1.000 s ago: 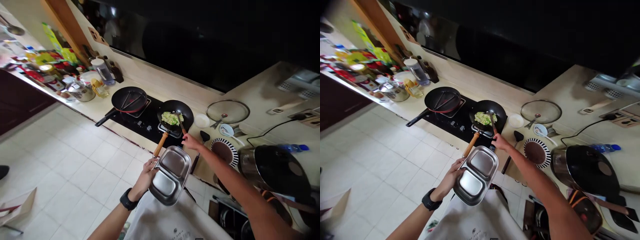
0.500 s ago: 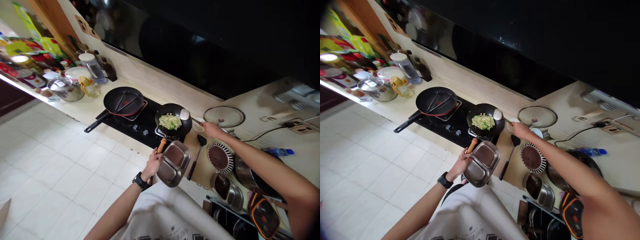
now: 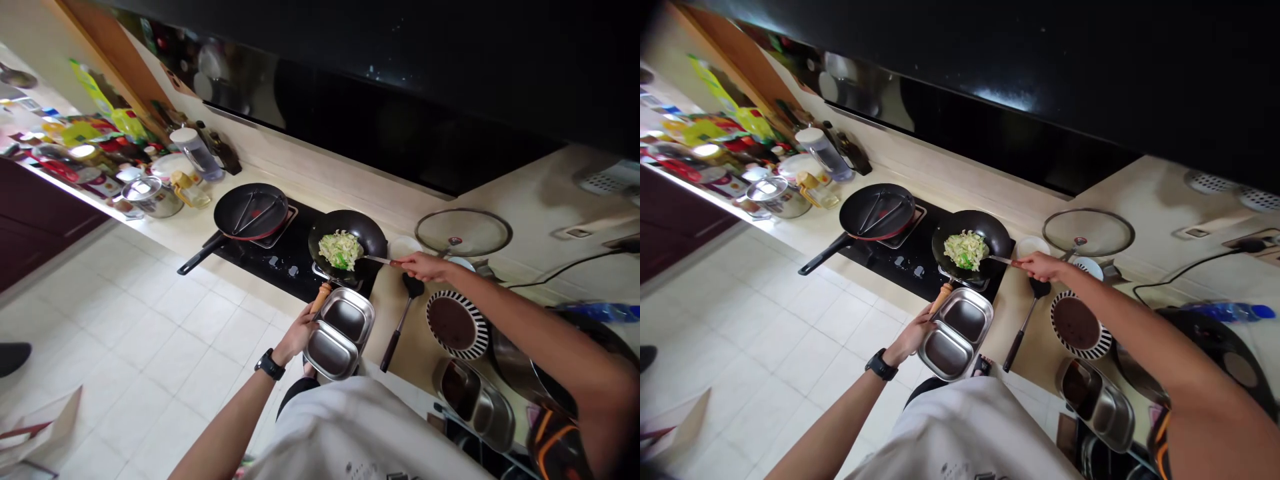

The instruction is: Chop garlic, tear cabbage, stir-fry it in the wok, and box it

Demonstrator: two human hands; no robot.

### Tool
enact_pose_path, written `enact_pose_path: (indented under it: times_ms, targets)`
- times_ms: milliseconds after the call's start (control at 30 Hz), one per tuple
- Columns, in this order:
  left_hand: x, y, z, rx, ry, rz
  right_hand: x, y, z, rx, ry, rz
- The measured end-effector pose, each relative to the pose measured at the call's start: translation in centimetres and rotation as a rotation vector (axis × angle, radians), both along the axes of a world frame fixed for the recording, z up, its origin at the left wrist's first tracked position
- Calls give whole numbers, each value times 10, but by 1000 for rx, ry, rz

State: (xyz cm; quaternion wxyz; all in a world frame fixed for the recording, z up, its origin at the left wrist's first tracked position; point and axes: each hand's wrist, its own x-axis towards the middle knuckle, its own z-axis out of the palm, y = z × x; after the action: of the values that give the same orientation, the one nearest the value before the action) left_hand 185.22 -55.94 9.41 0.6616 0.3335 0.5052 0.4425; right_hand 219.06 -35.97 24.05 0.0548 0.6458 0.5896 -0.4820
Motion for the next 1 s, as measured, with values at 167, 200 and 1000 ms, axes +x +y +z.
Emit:
enact_pose_path:
  times_ms: [167,200,1000]
  targets:
    - [0,-1,15,16,93,-49,-18,-3,-47,-9,321,-104]
    - [0,-1,17,14,90,-46,-21,-5,-53,-25,390,-122]
    - [2,-4,32,-13,275,33,-33,-31,-115,63,733,-335]
